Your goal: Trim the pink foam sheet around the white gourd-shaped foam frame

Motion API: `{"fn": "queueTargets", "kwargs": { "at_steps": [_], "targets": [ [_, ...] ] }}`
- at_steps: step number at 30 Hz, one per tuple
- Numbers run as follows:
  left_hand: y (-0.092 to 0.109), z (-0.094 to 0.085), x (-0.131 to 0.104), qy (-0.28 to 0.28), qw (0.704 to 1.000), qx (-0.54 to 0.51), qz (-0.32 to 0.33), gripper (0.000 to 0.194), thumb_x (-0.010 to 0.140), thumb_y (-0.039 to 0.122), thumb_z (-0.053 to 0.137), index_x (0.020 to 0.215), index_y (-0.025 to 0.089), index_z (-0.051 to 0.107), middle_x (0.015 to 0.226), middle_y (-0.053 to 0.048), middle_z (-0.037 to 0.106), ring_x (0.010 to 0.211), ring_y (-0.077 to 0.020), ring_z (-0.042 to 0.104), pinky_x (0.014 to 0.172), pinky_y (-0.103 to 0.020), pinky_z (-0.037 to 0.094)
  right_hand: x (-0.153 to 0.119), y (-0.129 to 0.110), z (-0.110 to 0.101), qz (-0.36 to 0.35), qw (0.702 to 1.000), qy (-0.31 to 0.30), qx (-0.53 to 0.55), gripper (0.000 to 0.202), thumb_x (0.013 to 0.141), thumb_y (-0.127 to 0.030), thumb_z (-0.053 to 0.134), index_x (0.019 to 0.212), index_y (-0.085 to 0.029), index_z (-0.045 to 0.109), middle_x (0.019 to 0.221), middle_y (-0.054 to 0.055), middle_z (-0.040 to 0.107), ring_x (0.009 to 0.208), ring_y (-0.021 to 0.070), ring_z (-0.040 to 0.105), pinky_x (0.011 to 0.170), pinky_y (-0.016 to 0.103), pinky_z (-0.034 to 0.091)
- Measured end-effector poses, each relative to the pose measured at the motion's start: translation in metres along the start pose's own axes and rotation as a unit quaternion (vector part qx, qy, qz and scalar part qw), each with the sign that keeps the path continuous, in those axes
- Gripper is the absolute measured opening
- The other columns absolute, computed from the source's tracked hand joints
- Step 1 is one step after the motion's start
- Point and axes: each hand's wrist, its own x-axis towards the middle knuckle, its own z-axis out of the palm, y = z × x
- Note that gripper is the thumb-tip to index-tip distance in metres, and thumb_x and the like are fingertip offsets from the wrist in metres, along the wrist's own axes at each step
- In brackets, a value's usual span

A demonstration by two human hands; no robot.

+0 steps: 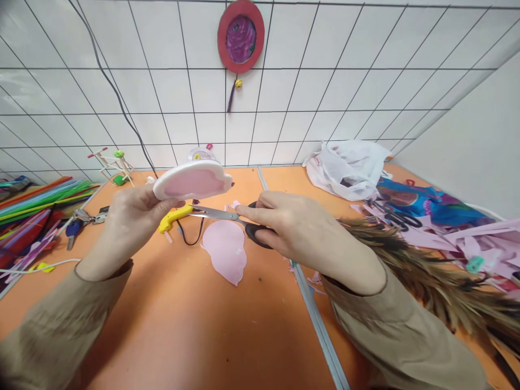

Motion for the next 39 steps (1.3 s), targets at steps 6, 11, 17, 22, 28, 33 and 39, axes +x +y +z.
{"fn": "queueTargets", "kwargs": {
  "at_steps": [6, 11, 17, 22, 28, 33, 39],
  "targets": [
    [0.006, -0.004, 0.0, -0.059, 0.997, -0.032, -0.049, 0.013, 0.077, 0.029, 0.074, 0.082, 0.017, 0.077, 0.077, -0.005, 0.079, 0.077, -0.0249, 0.074, 0.069, -0.033, 0.056, 0.004, -0.004, -0.005, 0.033, 0.999, 0.0, 0.001, 0.036, 0.092, -0.014, 0.051, 0.123, -0.019, 0.07, 0.081, 0.005, 0.063, 0.064, 0.0154, 0.057, 0.054, 0.026, 0.038],
    [0.008, -0.003, 0.001, -0.091, 0.986, -0.1, -0.093, 0.013, 0.074, 0.029, 0.076, 0.079, 0.017, 0.075, 0.078, -0.005, 0.08, 0.083, -0.0258, 0.077, 0.077, -0.034, 0.06, 0.003, -0.004, -0.008, 0.041, 0.999, -0.031, 0.017, 0.041, 0.091, -0.014, 0.048, 0.126, -0.023, 0.068, 0.078, 0.003, 0.06, 0.06, 0.015, 0.053, 0.052, 0.026, 0.036],
    [0.007, -0.005, 0.006, -0.134, 0.975, -0.115, -0.134, 0.011, 0.07, 0.026, 0.076, 0.075, 0.017, 0.074, 0.071, -0.004, 0.078, 0.074, -0.0228, 0.076, 0.074, -0.033, 0.061, 0.002, -0.002, -0.009, 0.061, 0.992, -0.1, 0.046, 0.034, 0.089, -0.015, 0.048, 0.111, -0.025, 0.072, 0.077, 0.003, 0.058, 0.06, 0.0151, 0.052, 0.053, 0.027, 0.031],
    [-0.001, -0.007, 0.01, -0.169, 0.971, -0.101, -0.134, 0.01, 0.068, 0.026, 0.077, 0.072, 0.018, 0.075, 0.069, -0.003, 0.077, 0.071, -0.0221, 0.074, 0.07, -0.032, 0.06, 0.006, -0.002, -0.011, 0.075, 0.985, -0.129, 0.082, 0.025, 0.09, -0.019, 0.048, 0.09, -0.023, 0.073, 0.074, 0.003, 0.058, 0.059, 0.015, 0.053, 0.054, 0.028, 0.031],
    [-0.006, -0.007, 0.012, -0.176, 0.976, -0.057, -0.116, 0.005, 0.07, 0.024, 0.075, 0.072, 0.02, 0.075, 0.072, -0.002, 0.078, 0.074, -0.0209, 0.074, 0.066, -0.028, 0.057, 0.012, -0.002, -0.009, 0.082, 0.977, -0.16, 0.119, 0.025, 0.089, -0.02, 0.049, 0.086, -0.021, 0.074, 0.072, 0.003, 0.061, 0.057, 0.0134, 0.052, 0.054, 0.027, 0.031],
    [-0.004, -0.007, 0.01, -0.18, 0.98, -0.016, -0.088, 0.006, 0.074, 0.024, 0.07, 0.074, 0.021, 0.075, 0.073, -0.001, 0.077, 0.074, -0.0205, 0.073, 0.061, -0.027, 0.054, 0.01, 0.001, -0.004, 0.088, 0.975, -0.154, 0.134, 0.028, 0.088, -0.019, 0.049, 0.095, -0.022, 0.075, 0.07, 0.002, 0.06, 0.056, 0.0131, 0.05, 0.055, 0.027, 0.03],
    [-0.003, -0.005, 0.009, -0.184, 0.979, 0.014, -0.082, 0.011, 0.074, 0.029, 0.07, 0.075, 0.019, 0.073, 0.075, -0.003, 0.078, 0.071, -0.0208, 0.071, 0.056, -0.026, 0.05, 0.009, 0.005, 0.003, 0.07, 0.974, -0.146, 0.159, 0.017, 0.086, -0.019, 0.055, 0.087, -0.023, 0.071, 0.071, 0.0, 0.058, 0.058, 0.0126, 0.048, 0.058, 0.027, 0.027]
  ]
}}
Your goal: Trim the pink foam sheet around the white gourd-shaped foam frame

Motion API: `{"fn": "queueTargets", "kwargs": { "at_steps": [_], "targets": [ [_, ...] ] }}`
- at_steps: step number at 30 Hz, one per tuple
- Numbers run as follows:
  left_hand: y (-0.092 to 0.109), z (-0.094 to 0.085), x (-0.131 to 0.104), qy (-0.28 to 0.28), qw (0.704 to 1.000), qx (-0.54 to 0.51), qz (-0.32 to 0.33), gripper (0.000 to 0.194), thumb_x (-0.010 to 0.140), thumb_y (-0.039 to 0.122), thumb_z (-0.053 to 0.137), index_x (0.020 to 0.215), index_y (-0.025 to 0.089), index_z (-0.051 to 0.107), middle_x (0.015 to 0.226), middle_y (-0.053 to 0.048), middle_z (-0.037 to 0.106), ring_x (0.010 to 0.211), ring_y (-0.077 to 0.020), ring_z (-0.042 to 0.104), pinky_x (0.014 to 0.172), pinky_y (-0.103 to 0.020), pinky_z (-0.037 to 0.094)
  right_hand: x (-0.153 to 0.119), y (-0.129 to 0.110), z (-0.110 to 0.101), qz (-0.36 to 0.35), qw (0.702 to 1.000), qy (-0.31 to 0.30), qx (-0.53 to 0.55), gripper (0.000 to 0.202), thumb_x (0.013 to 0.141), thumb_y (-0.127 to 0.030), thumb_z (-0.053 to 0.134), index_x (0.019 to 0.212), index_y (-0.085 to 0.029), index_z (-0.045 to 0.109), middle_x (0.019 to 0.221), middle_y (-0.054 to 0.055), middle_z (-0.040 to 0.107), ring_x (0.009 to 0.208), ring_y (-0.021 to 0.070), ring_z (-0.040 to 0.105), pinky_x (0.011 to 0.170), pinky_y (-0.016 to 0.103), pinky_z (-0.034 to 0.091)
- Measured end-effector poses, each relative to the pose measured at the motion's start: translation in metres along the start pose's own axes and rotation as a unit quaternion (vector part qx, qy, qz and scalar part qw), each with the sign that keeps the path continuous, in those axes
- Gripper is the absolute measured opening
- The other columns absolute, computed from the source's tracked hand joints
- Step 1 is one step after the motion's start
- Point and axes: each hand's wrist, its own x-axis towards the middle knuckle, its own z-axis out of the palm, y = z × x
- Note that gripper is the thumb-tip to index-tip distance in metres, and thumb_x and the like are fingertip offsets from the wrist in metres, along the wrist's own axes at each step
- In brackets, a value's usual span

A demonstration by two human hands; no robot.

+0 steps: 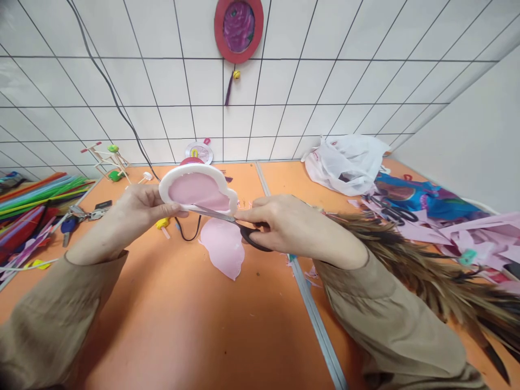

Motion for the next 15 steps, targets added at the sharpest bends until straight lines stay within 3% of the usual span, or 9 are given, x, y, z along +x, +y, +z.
{"fn": "queueTargets", "kwargs": {
  "at_steps": [15],
  "targets": [
    [0.0032, -0.0043, -0.0015, -0.024, 1.0, -0.01, -0.003, 0.012, 0.075, 0.031, 0.071, 0.072, 0.02, 0.075, 0.072, -0.003, 0.076, 0.07, -0.0208, 0.07, 0.058, -0.027, 0.052, 0.001, -0.0002, -0.0001, -0.013, 1.0, -0.006, -0.007, 0.02, 0.089, -0.019, 0.051, 0.089, -0.023, 0.071, 0.074, 0.002, 0.061, 0.061, 0.0135, 0.049, 0.057, 0.027, 0.027]
  ]
}}
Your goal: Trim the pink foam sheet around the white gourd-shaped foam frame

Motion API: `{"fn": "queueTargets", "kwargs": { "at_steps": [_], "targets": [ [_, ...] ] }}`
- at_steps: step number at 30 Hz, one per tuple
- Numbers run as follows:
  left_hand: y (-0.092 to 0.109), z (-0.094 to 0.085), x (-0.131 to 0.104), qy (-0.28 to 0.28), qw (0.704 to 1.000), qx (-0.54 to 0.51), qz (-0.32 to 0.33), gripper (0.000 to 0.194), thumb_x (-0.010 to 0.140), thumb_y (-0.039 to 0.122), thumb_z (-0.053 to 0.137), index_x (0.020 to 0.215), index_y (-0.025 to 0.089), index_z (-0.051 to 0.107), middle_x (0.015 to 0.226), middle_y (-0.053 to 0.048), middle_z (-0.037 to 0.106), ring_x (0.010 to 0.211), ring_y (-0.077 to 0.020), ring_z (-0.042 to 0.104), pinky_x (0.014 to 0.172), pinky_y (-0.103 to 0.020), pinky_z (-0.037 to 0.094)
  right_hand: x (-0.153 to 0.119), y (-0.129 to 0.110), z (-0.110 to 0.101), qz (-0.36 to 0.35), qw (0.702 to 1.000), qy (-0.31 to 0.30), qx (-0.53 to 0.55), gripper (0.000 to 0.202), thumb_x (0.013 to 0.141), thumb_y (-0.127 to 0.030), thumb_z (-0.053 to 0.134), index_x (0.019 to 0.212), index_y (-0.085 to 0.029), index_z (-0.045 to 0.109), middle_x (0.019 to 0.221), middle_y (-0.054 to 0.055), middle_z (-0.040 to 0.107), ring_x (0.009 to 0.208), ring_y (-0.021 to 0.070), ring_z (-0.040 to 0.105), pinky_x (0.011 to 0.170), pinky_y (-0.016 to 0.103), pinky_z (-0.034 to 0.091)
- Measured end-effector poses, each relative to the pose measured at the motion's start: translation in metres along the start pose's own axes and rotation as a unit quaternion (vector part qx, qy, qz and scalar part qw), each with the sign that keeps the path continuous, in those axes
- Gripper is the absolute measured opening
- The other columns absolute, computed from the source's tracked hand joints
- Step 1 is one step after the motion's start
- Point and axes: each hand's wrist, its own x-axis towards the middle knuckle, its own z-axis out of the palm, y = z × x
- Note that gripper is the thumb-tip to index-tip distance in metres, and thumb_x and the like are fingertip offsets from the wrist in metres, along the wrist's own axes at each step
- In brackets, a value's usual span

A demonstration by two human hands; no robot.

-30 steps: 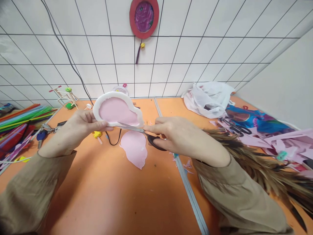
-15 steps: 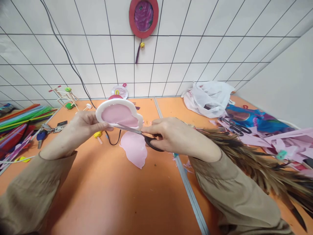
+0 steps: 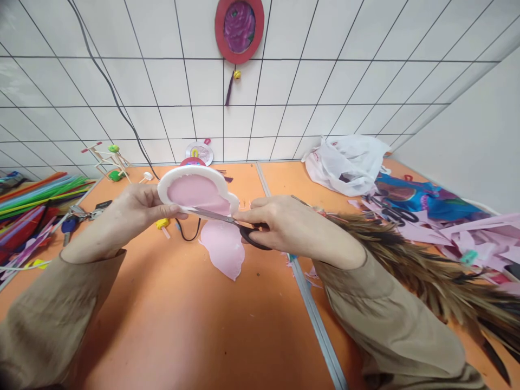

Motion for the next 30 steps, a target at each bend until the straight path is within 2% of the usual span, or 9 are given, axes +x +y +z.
{"fn": "queueTargets", "kwargs": {
  "at_steps": [13, 20, 30],
  "targets": [
    [-0.0046, -0.0039, -0.0003, -0.016, 1.0, 0.01, 0.005, 0.015, 0.076, 0.034, 0.072, 0.076, 0.019, 0.076, 0.077, -0.005, 0.078, 0.073, -0.0215, 0.07, 0.061, -0.029, 0.051, 0.0023, -0.0069, 0.0022, 0.014, 1.0, 0.009, 0.023, 0.038, 0.085, -0.012, 0.048, 0.109, -0.023, 0.074, 0.075, 0.001, 0.062, 0.062, 0.0127, 0.053, 0.06, 0.025, 0.035],
    [-0.005, -0.0036, -0.0002, -0.021, 1.0, 0.007, 0.0, 0.015, 0.075, 0.034, 0.072, 0.076, 0.02, 0.076, 0.077, -0.005, 0.078, 0.072, -0.0211, 0.07, 0.059, -0.028, 0.051, 0.0028, -0.0065, 0.0045, -0.003, 1.0, 0.015, 0.022, 0.031, 0.085, -0.011, 0.047, 0.098, -0.021, 0.074, 0.076, 0.002, 0.064, 0.064, 0.013, 0.055, 0.06, 0.025, 0.036],
    [-0.0036, -0.0051, -0.0005, -0.029, 0.999, -0.011, -0.015, 0.016, 0.075, 0.035, 0.074, 0.078, 0.02, 0.076, 0.078, -0.006, 0.079, 0.075, -0.0236, 0.073, 0.059, -0.029, 0.054, 0.0021, -0.0055, 0.0065, -0.006, 1.0, 0.025, -0.006, 0.035, 0.087, -0.014, 0.048, 0.108, -0.024, 0.074, 0.075, 0.002, 0.063, 0.064, 0.0141, 0.055, 0.059, 0.026, 0.035]
  ]
}}
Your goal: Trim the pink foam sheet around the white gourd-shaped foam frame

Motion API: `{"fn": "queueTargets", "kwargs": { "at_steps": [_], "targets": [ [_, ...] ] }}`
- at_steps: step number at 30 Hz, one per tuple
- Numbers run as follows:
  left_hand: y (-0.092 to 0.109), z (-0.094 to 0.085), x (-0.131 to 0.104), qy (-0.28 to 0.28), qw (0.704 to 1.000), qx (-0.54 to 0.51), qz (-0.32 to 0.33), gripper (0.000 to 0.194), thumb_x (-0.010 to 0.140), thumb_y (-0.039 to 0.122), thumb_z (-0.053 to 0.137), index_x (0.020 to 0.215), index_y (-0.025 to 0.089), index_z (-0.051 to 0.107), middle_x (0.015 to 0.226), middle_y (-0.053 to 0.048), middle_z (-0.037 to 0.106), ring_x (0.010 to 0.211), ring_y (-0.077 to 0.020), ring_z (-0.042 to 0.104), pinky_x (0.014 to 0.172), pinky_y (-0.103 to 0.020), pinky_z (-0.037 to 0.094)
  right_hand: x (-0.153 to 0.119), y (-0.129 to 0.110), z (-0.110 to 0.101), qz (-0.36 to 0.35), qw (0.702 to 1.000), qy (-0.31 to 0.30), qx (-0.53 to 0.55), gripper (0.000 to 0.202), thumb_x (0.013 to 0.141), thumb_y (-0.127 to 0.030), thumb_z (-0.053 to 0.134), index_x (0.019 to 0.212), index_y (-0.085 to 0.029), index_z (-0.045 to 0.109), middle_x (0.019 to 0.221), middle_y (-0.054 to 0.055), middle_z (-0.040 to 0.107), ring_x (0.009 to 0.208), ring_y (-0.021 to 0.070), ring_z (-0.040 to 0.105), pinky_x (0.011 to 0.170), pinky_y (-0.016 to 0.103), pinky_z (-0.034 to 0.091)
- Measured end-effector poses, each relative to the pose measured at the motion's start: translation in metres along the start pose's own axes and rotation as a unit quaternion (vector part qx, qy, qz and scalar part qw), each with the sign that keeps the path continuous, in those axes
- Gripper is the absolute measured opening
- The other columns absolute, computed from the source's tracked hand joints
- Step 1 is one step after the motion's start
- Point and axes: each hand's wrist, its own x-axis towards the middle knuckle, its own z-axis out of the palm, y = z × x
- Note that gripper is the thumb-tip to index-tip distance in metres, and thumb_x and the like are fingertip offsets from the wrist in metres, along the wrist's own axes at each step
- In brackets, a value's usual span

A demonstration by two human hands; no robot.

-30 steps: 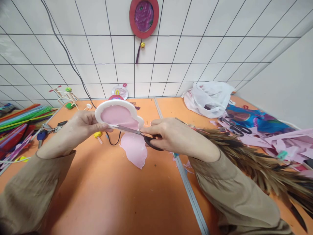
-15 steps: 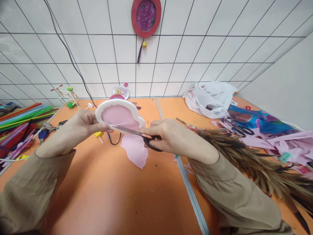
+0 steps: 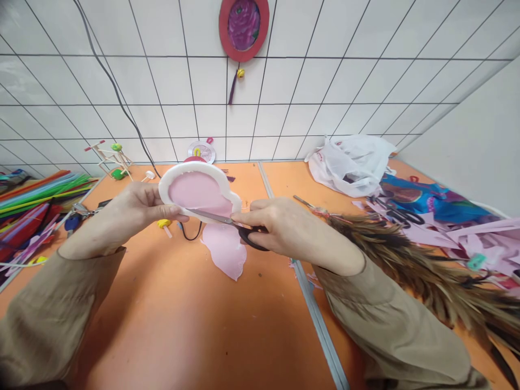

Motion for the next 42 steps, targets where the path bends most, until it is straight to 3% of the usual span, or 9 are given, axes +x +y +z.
{"fn": "queueTargets", "kwargs": {
  "at_steps": [6, 12, 17, 22, 31, 42],
  "targets": [
    [0.001, 0.001, 0.0, -0.004, 1.0, -0.019, 0.001, 0.012, 0.074, 0.031, 0.074, 0.078, 0.019, 0.076, 0.078, -0.006, 0.079, 0.078, -0.0233, 0.074, 0.059, -0.028, 0.054, -0.001, 0.001, 0.0, -0.001, 1.0, 0.001, -0.011, 0.037, 0.089, -0.016, 0.048, 0.113, -0.026, 0.073, 0.074, 0.001, 0.061, 0.063, 0.0141, 0.054, 0.059, 0.026, 0.035],
    [0.001, -0.001, 0.001, 0.015, 0.999, -0.03, -0.008, 0.013, 0.072, 0.032, 0.076, 0.075, 0.02, 0.076, 0.077, -0.005, 0.08, 0.081, -0.0252, 0.075, 0.059, -0.028, 0.055, -0.001, -0.005, -0.003, 0.01, 1.0, -0.003, 0.02, 0.028, 0.085, -0.012, 0.051, 0.098, -0.023, 0.074, 0.073, 0.0, 0.062, 0.062, 0.013, 0.053, 0.061, 0.026, 0.036],
    [0.001, 0.0, 0.0, 0.03, 0.998, -0.055, -0.014, 0.011, 0.071, 0.033, 0.076, 0.073, 0.022, 0.075, 0.078, -0.005, 0.08, 0.083, -0.0272, 0.076, 0.059, -0.03, 0.059, -0.004, -0.01, -0.007, 0.039, 0.999, -0.011, 0.023, 0.032, 0.084, -0.013, 0.055, 0.107, -0.026, 0.072, 0.075, 0.0, 0.064, 0.064, 0.0143, 0.056, 0.061, 0.027, 0.037],
    [0.001, 0.002, -0.001, 0.037, 0.997, -0.06, -0.01, 0.01, 0.072, 0.031, 0.075, 0.073, 0.021, 0.074, 0.078, -0.005, 0.079, 0.085, -0.0279, 0.076, 0.057, -0.03, 0.058, -0.004, -0.01, -0.007, 0.049, 0.999, -0.005, 0.016, 0.02, 0.084, -0.016, 0.057, 0.094, -0.024, 0.072, 0.073, 0.001, 0.063, 0.061, 0.0148, 0.055, 0.06, 0.028, 0.037],
    [0.004, 0.007, 0.0, 0.039, 0.998, -0.056, 0.006, 0.006, 0.075, 0.027, 0.073, 0.074, 0.021, 0.074, 0.074, -0.003, 0.077, 0.078, -0.0236, 0.075, 0.068, -0.032, 0.059, 0.002, -0.013, -0.007, 0.068, 0.998, 0.002, 0.018, 0.019, 0.081, -0.015, 0.053, 0.084, -0.021, 0.071, 0.068, 0.001, 0.06, 0.056, 0.0132, 0.05, 0.056, 0.027, 0.032],
    [0.004, 0.007, -0.001, 0.034, 0.998, -0.055, 0.026, 0.004, 0.078, 0.02, 0.07, 0.077, 0.019, 0.074, 0.073, 0.0, 0.077, 0.072, -0.0174, 0.072, 0.065, -0.025, 0.056, 0.0, -0.01, -0.004, 0.062, 0.998, 0.005, 0.027, 0.026, 0.082, -0.015, 0.052, 0.093, -0.022, 0.074, 0.07, 0.001, 0.062, 0.058, 0.0127, 0.051, 0.059, 0.026, 0.034]
  ]
}}
